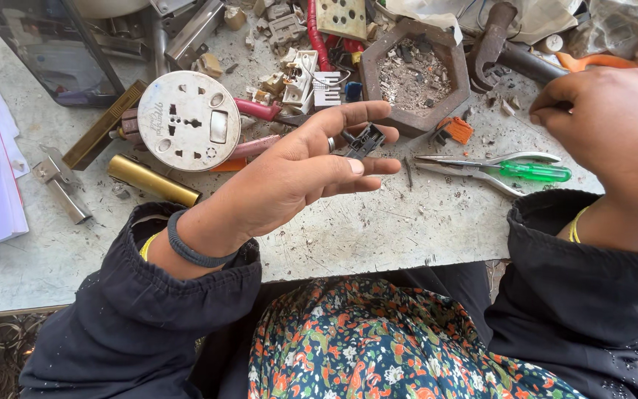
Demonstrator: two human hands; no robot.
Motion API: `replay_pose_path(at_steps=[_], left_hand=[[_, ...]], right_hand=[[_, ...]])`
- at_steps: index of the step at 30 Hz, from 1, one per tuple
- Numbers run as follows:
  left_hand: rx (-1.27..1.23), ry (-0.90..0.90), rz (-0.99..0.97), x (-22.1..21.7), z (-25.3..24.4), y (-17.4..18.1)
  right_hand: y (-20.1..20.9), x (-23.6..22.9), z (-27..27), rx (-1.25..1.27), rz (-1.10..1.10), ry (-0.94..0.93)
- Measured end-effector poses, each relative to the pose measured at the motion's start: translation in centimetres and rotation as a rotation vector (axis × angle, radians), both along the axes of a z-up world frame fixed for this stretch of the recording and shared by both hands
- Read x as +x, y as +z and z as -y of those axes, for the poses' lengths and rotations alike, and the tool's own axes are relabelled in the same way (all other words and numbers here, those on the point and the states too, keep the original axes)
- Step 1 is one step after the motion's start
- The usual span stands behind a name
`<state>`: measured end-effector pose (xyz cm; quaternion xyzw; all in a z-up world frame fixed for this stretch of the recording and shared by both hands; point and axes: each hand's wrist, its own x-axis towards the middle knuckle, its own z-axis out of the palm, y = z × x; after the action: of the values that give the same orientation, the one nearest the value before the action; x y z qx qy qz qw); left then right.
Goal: The person disassembles and reassembles small lock mechanisms on a cluttered workbench. They use a hammer, screwdriver, and pliers to remove pins, adjust internal components, and test the lock cylinder with a key.
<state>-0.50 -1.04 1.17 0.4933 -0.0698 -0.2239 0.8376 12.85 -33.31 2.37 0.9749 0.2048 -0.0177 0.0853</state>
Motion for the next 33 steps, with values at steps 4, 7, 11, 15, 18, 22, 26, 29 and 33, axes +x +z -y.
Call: replay_pose_path(at_steps=[4, 7, 11, 15, 18, 22, 26, 29, 33], left_hand=[[0.006, 0.015, 0.048, 0.0, 0.2, -0.9], [-0.034, 0.018, 0.12, 0.5, 0.4, -1.5], [-0.121, 0.09, 0.084, 1.6, 0.2, -2.6], [-0.076, 0.237, 0.083, 2.7, -0.6, -3.4], [-0.062, 0.319, 0.126, 2.9, -1.1, -3.4], [-0.087, 0.376, 0.205, 3.5, -1.3, -3.6], [-0.133, 0.41, 0.202, 4.0, -1.3, -3.8], [-0.17, 0.422, 0.192, 4.0, -1.2, -3.6], [-0.161, 0.431, 0.279, 4.2, -1.1, -3.7]], right_hand=[[-1.2, 1.4, 0.7, -0.12, -0.06, -0.066], [-2.7, 2.8, 1.8, -0.101, 0.064, 0.164], [-4.4, 4.6, 1.5, -0.113, -0.192, -0.126], [-3.5, 2.6, 3.1, 0.061, -0.326, -0.109], [-2.6, -1.0, 3.3, 0.116, -0.277, -0.095], [-2.2, -5.4, 2.8, 0.27, -0.099, -0.033], [-2.3, -7.6, 2.1, 0.368, 0.028, 0.051], [-2.0, -8.8, 2.1, 0.43, 0.139, 0.111], [0.7, -8.1, 1.4, 0.635, 0.226, 0.265]])
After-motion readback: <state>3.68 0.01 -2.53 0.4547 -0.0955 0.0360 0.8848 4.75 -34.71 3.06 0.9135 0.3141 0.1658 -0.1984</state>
